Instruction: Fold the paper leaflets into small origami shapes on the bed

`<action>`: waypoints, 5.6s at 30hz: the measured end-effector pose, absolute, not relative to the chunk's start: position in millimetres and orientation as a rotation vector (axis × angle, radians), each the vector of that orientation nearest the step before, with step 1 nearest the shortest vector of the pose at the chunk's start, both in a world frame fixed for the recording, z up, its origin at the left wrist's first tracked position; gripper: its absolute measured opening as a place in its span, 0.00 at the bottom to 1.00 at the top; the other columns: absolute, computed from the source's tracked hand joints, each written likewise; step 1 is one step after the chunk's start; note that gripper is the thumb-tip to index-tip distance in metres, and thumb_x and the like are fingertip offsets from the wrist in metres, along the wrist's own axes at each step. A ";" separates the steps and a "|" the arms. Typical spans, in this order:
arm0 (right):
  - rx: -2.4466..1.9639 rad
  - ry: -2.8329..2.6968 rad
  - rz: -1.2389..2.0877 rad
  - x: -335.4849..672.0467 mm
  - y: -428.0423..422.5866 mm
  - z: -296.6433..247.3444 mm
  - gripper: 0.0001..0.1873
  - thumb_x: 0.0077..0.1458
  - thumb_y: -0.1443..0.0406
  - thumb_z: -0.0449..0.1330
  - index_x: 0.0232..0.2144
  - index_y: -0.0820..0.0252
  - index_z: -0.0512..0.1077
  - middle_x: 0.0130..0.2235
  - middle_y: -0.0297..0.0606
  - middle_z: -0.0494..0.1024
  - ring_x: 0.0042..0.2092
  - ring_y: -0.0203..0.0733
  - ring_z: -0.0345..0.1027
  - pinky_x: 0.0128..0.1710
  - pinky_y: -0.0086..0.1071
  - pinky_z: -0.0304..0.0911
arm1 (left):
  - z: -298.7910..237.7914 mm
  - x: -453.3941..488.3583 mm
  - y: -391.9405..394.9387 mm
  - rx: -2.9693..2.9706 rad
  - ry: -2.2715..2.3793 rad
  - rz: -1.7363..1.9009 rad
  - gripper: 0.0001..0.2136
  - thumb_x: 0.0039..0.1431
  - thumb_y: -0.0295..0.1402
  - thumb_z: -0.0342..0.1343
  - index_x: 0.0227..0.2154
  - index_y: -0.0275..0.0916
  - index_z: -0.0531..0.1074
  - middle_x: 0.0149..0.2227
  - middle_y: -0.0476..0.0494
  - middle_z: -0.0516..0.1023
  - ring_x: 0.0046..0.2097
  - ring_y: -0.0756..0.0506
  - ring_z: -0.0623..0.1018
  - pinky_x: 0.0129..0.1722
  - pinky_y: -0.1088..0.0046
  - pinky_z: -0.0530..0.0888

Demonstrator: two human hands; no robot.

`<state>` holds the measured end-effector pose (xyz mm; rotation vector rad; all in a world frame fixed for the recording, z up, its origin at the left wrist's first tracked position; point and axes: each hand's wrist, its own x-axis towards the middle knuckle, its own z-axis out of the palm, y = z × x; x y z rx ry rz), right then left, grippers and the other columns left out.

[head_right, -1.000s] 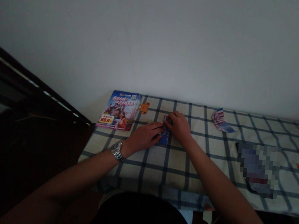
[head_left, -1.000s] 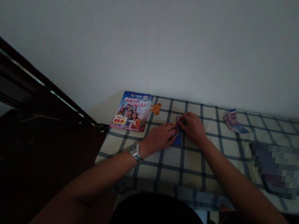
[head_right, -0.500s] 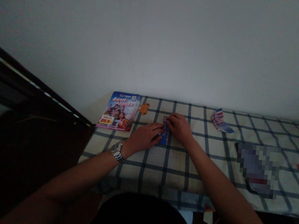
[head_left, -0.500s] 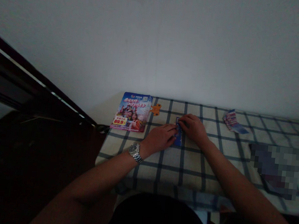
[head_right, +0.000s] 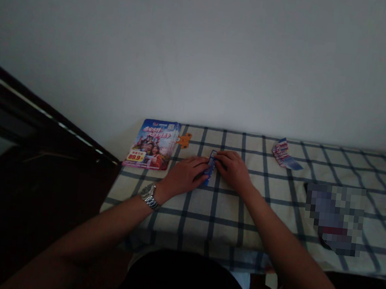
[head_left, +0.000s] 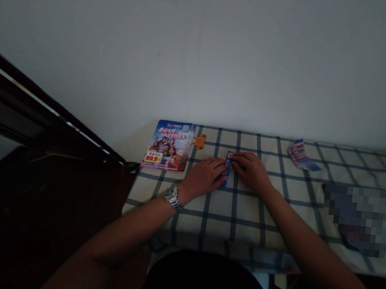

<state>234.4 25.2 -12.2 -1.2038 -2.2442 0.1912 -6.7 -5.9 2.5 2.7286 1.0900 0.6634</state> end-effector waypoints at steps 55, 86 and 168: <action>-1.041 -2.277 0.013 222.8 9.9 -6.0 0.07 0.68 0.62 0.61 0.45 0.55 0.78 0.48 0.44 0.79 0.48 0.49 0.71 0.49 0.44 0.71 | 3.2 -15.0 5.7 2.699 1.225 0.758 0.07 0.72 0.33 0.56 0.47 0.40 0.77 0.51 0.45 0.82 0.50 0.43 0.80 0.51 0.63 0.77; -1.018 -2.413 0.042 211.2 -3.5 -5.8 0.13 0.71 0.63 0.55 0.55 0.56 0.73 0.48 0.47 0.82 0.48 0.49 0.77 0.48 0.42 0.74 | 7.6 -9.2 -4.0 2.414 1.277 0.959 0.06 0.71 0.29 0.55 0.46 0.41 0.74 0.41 0.47 0.81 0.42 0.47 0.81 0.43 0.72 0.77; -1.362 -2.031 0.464 214.9 0.3 -4.1 0.14 0.60 0.67 0.60 0.49 0.56 0.72 0.38 0.38 0.80 0.36 0.44 0.74 0.38 0.35 0.69 | 7.4 -14.1 2.1 2.226 1.359 0.716 0.14 0.65 0.28 0.56 0.52 0.43 0.72 0.40 0.47 0.82 0.40 0.44 0.81 0.41 0.69 0.74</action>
